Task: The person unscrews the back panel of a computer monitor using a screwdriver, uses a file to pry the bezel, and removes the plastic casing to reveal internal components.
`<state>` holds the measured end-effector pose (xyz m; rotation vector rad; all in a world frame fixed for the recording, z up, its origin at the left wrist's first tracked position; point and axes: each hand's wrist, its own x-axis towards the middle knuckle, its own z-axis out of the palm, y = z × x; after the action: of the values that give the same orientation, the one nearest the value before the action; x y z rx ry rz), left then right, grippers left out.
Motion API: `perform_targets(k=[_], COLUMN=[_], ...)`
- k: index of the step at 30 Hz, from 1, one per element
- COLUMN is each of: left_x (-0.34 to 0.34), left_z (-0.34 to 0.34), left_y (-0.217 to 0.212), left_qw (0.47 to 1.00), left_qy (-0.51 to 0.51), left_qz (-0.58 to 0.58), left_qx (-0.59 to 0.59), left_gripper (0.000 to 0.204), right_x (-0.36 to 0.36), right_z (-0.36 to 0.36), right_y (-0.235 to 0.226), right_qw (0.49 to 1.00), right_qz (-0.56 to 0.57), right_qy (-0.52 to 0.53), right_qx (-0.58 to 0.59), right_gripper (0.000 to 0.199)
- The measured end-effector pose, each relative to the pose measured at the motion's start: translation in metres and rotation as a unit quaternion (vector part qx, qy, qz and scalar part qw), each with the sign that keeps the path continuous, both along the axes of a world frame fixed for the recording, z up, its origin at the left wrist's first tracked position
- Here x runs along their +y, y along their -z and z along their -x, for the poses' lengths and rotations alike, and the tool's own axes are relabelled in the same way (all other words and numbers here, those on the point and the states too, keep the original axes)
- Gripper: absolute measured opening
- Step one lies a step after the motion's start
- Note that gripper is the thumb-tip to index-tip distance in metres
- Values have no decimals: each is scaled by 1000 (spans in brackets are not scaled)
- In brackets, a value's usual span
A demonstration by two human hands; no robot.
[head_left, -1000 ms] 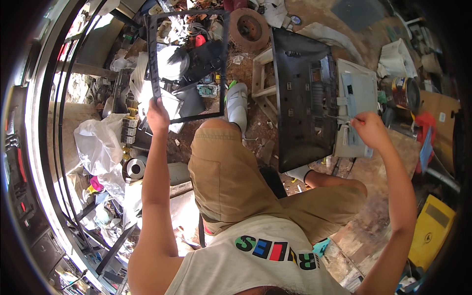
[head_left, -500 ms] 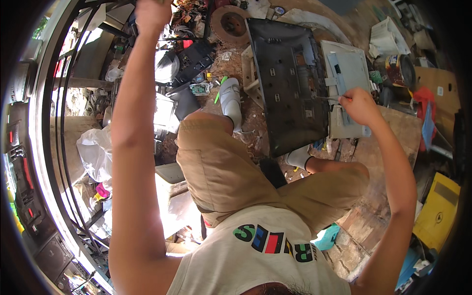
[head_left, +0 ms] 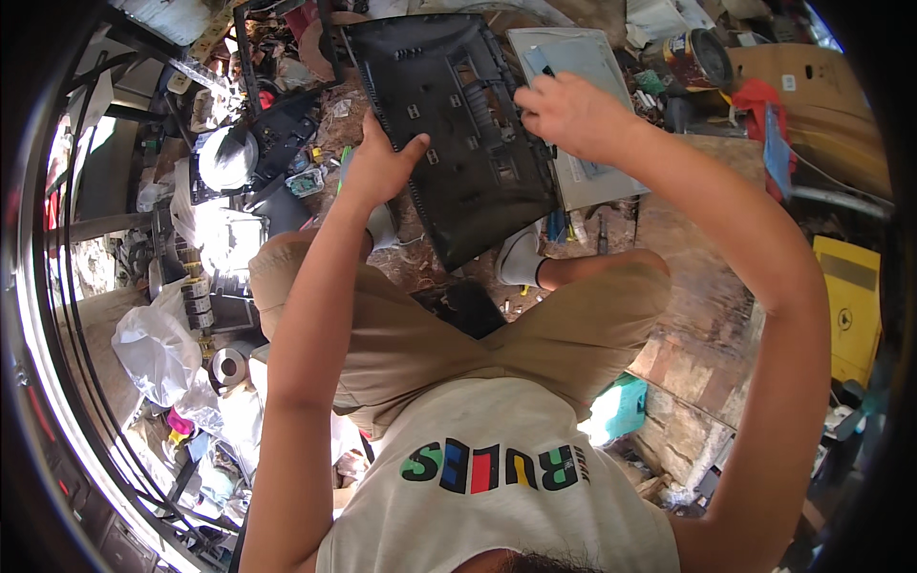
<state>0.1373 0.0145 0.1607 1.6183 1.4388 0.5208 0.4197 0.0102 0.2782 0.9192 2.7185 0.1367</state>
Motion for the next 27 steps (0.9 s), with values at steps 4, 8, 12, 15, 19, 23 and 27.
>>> perform_targets(k=[4,8,12,15,19,23,27], left_x=[3,-1,-2,0,1,2,1], left_z=[-4,-13,-19,-18,-17,-17,-14], left_y=[5,-6,-7,-1,0,2,-3], left_qw=[999,998,996,996,996,996,997], left_qy=[-23,-53,-67,-65,-64,-56,-54], left_qz=[-14,-31,-61,-59,-64,-64,-45], left_qx=[-22,15,19,13,11,0,-10], left_gripper=[97,101,104,105,106,107,108], right_x=[-1,-9,-16,-29,-23,-26,-31], right_z=[-3,-1,-40,-41,-16,-30,-19], right_y=[-1,-11,1,6,-13,-6,-5], right_qw=[924,874,873,906,891,919,898], right_qz=[113,84,164,98,125,133,98], right_qy=[295,445,404,337,424,314,393], right_qx=[216,176,216,237,103,198,173], right_gripper=[22,24,33,33,29,28,25])
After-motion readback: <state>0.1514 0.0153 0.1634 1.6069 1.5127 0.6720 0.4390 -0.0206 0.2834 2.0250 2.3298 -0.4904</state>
